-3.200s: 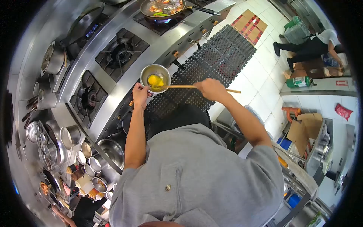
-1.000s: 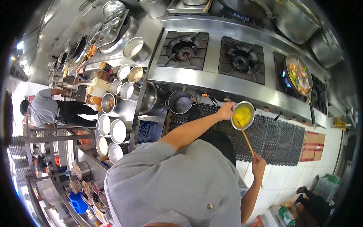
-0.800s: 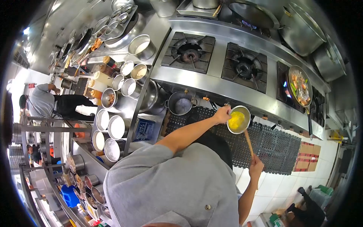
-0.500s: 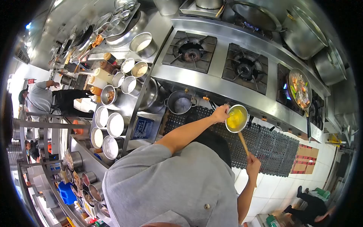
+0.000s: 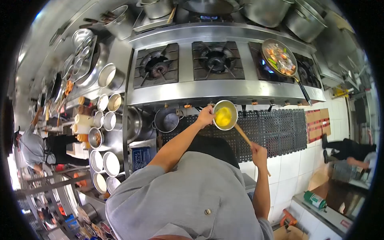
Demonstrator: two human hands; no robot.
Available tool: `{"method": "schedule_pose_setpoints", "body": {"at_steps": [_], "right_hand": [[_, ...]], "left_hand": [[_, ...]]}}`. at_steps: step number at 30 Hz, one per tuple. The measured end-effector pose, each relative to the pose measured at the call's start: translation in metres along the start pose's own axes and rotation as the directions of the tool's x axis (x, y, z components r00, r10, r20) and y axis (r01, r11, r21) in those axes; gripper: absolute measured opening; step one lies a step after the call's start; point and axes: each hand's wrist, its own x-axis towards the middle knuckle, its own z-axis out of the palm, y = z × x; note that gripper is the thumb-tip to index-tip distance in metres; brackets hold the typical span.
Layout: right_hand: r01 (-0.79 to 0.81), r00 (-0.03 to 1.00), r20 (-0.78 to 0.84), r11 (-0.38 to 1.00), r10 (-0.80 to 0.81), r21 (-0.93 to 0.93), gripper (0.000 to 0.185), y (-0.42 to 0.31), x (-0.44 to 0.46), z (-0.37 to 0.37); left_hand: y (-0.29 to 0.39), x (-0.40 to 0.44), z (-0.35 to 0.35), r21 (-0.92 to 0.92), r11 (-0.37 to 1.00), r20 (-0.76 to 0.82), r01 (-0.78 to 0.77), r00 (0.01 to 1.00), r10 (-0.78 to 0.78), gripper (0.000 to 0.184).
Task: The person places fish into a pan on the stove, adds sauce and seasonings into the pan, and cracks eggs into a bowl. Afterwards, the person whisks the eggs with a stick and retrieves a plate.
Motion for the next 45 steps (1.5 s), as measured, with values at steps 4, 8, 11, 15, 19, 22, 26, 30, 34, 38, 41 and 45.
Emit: {"method": "schedule_pose_setpoints", "body": {"at_steps": [4,8,11,15,19,22,26,30,34,38,41,45], "right_hand": [[0.092,0.995,0.025,0.985,-0.097,0.147,0.024,0.000,-0.001,0.000],[0.042,0.994,0.100,0.995,-0.051,0.086,0.023,-0.015,-0.001,-0.008],[-0.054,0.995,0.087,0.999,0.053,0.002,0.022,-0.010,0.001,-0.006],[-0.033,0.999,0.023,0.999,0.032,0.014,0.022,-0.005,-0.001,-0.002],[-0.027,1.000,-0.006,0.999,0.027,0.035,0.022,-0.007,-0.001,-0.002],[0.022,0.998,-0.063,0.998,-0.026,-0.065,0.021,0.002,0.002,0.001],[-0.003,0.996,-0.093,1.000,0.003,0.002,0.021,-0.008,0.003,0.000],[0.036,0.994,-0.103,0.999,-0.034,0.019,0.023,0.010,0.006,0.011],[-0.025,0.998,0.063,0.997,0.021,0.068,0.023,-0.005,0.005,0.003],[-0.036,0.999,0.025,0.999,0.036,-0.010,0.024,-0.013,0.002,0.007],[-0.041,0.992,0.120,0.997,0.033,0.060,0.024,-0.009,0.005,0.006],[-0.036,0.991,0.128,0.999,0.036,-0.005,0.024,-0.015,0.007,0.006]], "left_hand": [[0.000,-0.002,0.001,-0.014,0.999,0.041,0.040,0.998,-0.039,0.015],[-0.002,0.000,0.002,-0.021,0.997,0.051,0.070,0.996,-0.069,0.018],[-0.003,0.003,0.001,-0.009,0.998,0.035,0.057,0.998,-0.057,0.019],[-0.005,0.006,0.002,0.039,0.997,0.027,0.060,0.998,-0.061,0.019],[-0.009,0.009,0.001,0.044,0.998,0.031,0.035,0.999,-0.036,0.019],[-0.008,0.010,0.002,0.015,0.999,0.018,0.041,0.999,-0.041,0.019],[-0.002,0.006,0.000,-0.022,0.998,0.018,0.067,0.998,-0.066,0.019],[-0.010,0.009,0.000,-0.003,1.000,-0.024,0.002,1.000,-0.002,0.018],[-0.025,0.016,0.002,-0.004,1.000,0.019,-0.002,1.000,0.002,0.016],[-0.012,0.003,-0.003,0.041,0.999,-0.006,0.032,0.999,-0.032,0.015],[-0.011,0.004,-0.004,0.016,0.998,-0.009,0.056,0.998,-0.056,0.016],[-0.017,0.004,-0.007,0.052,0.997,-0.008,0.052,0.999,-0.052,0.015]]}}
